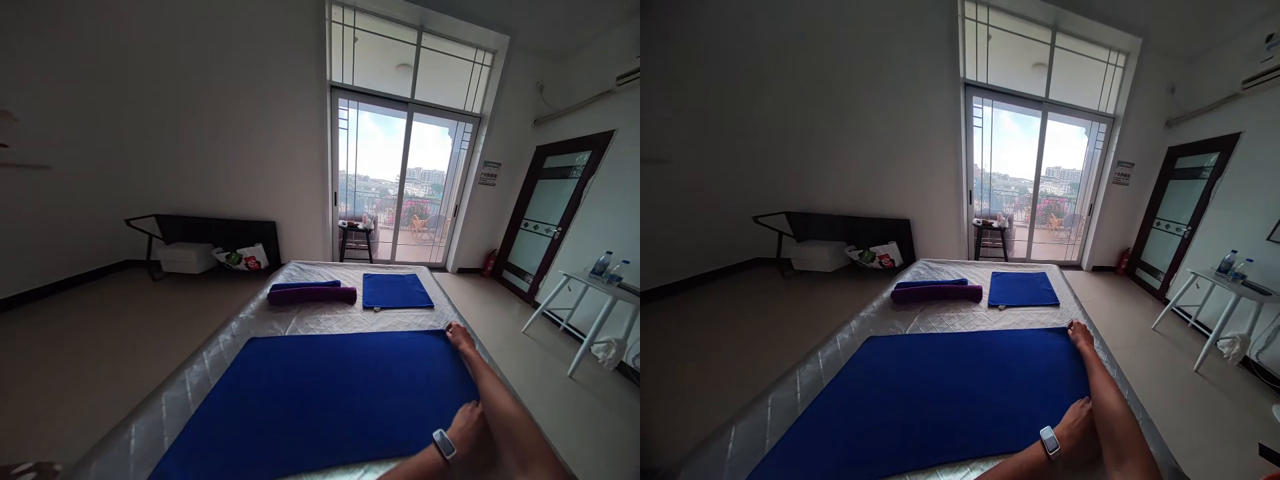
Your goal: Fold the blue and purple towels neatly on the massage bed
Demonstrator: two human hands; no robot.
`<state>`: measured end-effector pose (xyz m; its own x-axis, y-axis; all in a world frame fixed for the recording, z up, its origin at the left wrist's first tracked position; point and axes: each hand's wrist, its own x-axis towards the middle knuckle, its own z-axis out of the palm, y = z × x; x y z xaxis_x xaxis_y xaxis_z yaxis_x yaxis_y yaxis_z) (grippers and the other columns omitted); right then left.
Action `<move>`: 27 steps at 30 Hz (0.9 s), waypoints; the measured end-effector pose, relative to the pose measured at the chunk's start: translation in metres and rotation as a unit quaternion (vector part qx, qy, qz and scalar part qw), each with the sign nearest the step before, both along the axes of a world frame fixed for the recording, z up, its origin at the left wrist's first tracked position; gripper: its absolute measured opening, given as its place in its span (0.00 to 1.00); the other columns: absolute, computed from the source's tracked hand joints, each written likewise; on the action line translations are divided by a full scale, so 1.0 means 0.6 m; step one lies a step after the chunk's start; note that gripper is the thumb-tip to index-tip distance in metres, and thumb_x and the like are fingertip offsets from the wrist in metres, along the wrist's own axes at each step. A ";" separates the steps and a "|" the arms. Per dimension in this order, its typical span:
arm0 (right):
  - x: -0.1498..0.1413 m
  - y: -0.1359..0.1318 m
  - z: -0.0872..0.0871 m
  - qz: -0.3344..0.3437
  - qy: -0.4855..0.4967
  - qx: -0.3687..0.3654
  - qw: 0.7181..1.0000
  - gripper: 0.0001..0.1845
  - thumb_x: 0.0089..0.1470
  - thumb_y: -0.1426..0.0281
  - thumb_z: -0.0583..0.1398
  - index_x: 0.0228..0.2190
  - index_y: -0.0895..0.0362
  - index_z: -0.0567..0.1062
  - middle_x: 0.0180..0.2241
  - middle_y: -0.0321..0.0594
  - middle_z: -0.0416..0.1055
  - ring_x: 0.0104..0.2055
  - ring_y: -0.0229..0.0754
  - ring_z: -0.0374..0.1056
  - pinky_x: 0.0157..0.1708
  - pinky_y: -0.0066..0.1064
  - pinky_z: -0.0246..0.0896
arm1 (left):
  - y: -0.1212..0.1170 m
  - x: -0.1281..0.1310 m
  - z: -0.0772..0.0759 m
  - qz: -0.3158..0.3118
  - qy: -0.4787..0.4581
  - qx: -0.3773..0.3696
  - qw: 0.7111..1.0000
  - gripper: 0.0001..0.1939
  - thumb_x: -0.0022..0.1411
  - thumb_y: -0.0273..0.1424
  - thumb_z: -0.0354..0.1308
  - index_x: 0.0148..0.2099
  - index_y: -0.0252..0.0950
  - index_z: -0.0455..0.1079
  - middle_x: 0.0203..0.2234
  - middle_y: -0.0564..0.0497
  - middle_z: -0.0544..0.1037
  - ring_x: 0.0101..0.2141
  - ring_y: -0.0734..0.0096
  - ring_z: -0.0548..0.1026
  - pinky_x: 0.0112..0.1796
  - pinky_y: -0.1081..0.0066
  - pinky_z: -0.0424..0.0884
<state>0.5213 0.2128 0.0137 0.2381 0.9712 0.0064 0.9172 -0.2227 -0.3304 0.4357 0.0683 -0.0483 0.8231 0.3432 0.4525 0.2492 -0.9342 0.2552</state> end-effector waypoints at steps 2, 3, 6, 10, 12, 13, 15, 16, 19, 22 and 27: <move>0.002 -0.002 0.011 0.008 0.028 0.016 0.999 0.17 0.54 0.75 0.56 0.44 0.53 0.78 0.40 0.43 0.80 0.44 0.43 0.76 0.40 0.27 0.65 | -0.001 -0.013 0.010 0.025 0.010 -0.014 1.000 0.08 0.62 0.27 0.53 0.39 0.42 0.73 0.24 0.46 0.77 0.23 0.65 0.74 0.19 0.69 0.62; 0.001 -0.003 0.018 0.014 0.043 0.024 0.999 0.18 0.53 0.76 0.56 0.43 0.54 0.79 0.39 0.42 0.80 0.43 0.42 0.76 0.40 0.27 0.65 | -0.002 -0.024 0.016 0.043 0.016 -0.020 0.999 0.08 0.61 0.27 0.53 0.40 0.42 0.73 0.24 0.46 0.77 0.23 0.64 0.73 0.18 0.69 0.62; -0.008 -0.003 0.040 0.036 0.091 0.048 0.994 0.17 0.50 0.76 0.57 0.39 0.54 0.81 0.35 0.40 0.80 0.37 0.40 0.77 0.38 0.26 0.67 | -0.005 -0.077 0.033 0.096 -0.018 -0.041 0.994 0.09 0.57 0.25 0.54 0.40 0.37 0.72 0.24 0.45 0.77 0.23 0.62 0.74 0.19 0.68 0.65; -0.044 0.000 0.066 0.078 0.164 0.072 0.981 0.14 0.48 0.74 0.57 0.34 0.57 0.83 0.26 0.38 0.79 0.29 0.40 0.76 0.34 0.27 0.69 | -0.016 -0.189 0.057 0.189 -0.142 -0.118 0.965 0.11 0.56 0.23 0.52 0.38 0.37 0.74 0.28 0.44 0.80 0.27 0.65 0.77 0.27 0.70 0.73; -0.073 0.002 0.073 0.107 0.201 0.086 0.970 0.14 0.48 0.72 0.58 0.32 0.57 0.83 0.25 0.38 0.79 0.28 0.40 0.76 0.33 0.28 0.70 | -0.026 -0.257 0.066 0.226 -0.210 -0.157 0.938 0.16 0.55 0.23 0.52 0.43 0.38 0.75 0.31 0.46 0.82 0.30 0.66 0.78 0.34 0.69 0.75; -0.092 0.003 0.074 0.123 0.220 0.094 0.963 0.13 0.48 0.72 0.58 0.32 0.57 0.83 0.26 0.39 0.79 0.29 0.40 0.76 0.33 0.28 0.71 | -0.031 -0.292 0.070 0.245 -0.237 -0.177 0.923 0.18 0.55 0.24 0.52 0.45 0.39 0.76 0.33 0.47 0.82 0.32 0.67 0.79 0.37 0.69 0.76; -0.134 0.007 0.075 0.157 0.254 0.109 0.948 0.14 0.49 0.70 0.57 0.31 0.57 0.83 0.27 0.40 0.80 0.31 0.40 0.76 0.32 0.28 0.72 | -0.040 -0.366 0.076 0.290 -0.272 -0.215 0.892 0.19 0.55 0.26 0.52 0.46 0.39 0.77 0.33 0.48 0.83 0.31 0.68 0.79 0.39 0.69 0.76; -0.159 0.010 0.074 0.175 0.269 0.116 0.940 0.14 0.50 0.70 0.57 0.31 0.58 0.83 0.28 0.40 0.80 0.31 0.40 0.76 0.32 0.29 0.73 | -0.044 -0.404 0.079 0.313 -0.281 -0.233 0.877 0.18 0.55 0.27 0.53 0.45 0.39 0.78 0.31 0.49 0.83 0.30 0.68 0.79 0.38 0.70 0.76; -0.245 0.024 0.074 0.230 0.297 0.140 0.916 0.14 0.52 0.69 0.57 0.33 0.57 0.83 0.28 0.40 0.80 0.32 0.41 0.76 0.33 0.31 0.74 | -0.063 -0.515 0.094 0.377 -0.311 -0.275 0.828 0.15 0.53 0.35 0.55 0.40 0.39 0.80 0.26 0.51 0.83 0.27 0.68 0.79 0.33 0.71 0.76; -0.355 0.044 0.080 0.283 0.302 0.168 0.895 0.14 0.52 0.71 0.58 0.38 0.54 0.83 0.32 0.38 0.81 0.36 0.42 0.76 0.39 0.34 0.73 | -0.100 -0.620 0.119 0.435 -0.337 -0.302 0.779 0.18 0.52 0.43 0.57 0.38 0.40 0.80 0.25 0.53 0.83 0.27 0.65 0.80 0.32 0.71 0.76; -0.592 0.066 0.091 0.365 0.264 0.189 0.873 0.16 0.55 0.75 0.59 0.42 0.51 0.82 0.45 0.41 0.78 0.45 0.43 0.74 0.49 0.34 0.67 | -0.168 -0.773 0.134 0.580 -0.352 -0.270 0.683 0.23 0.52 0.52 0.57 0.40 0.41 0.78 0.27 0.54 0.83 0.30 0.62 0.82 0.33 0.70 0.76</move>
<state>0.1658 0.2522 0.0685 -0.3768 0.8178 0.4351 0.4668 0.5733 -0.6734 -0.0278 -0.0326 0.0324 -0.5021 0.8524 0.1462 0.3797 0.0654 0.9228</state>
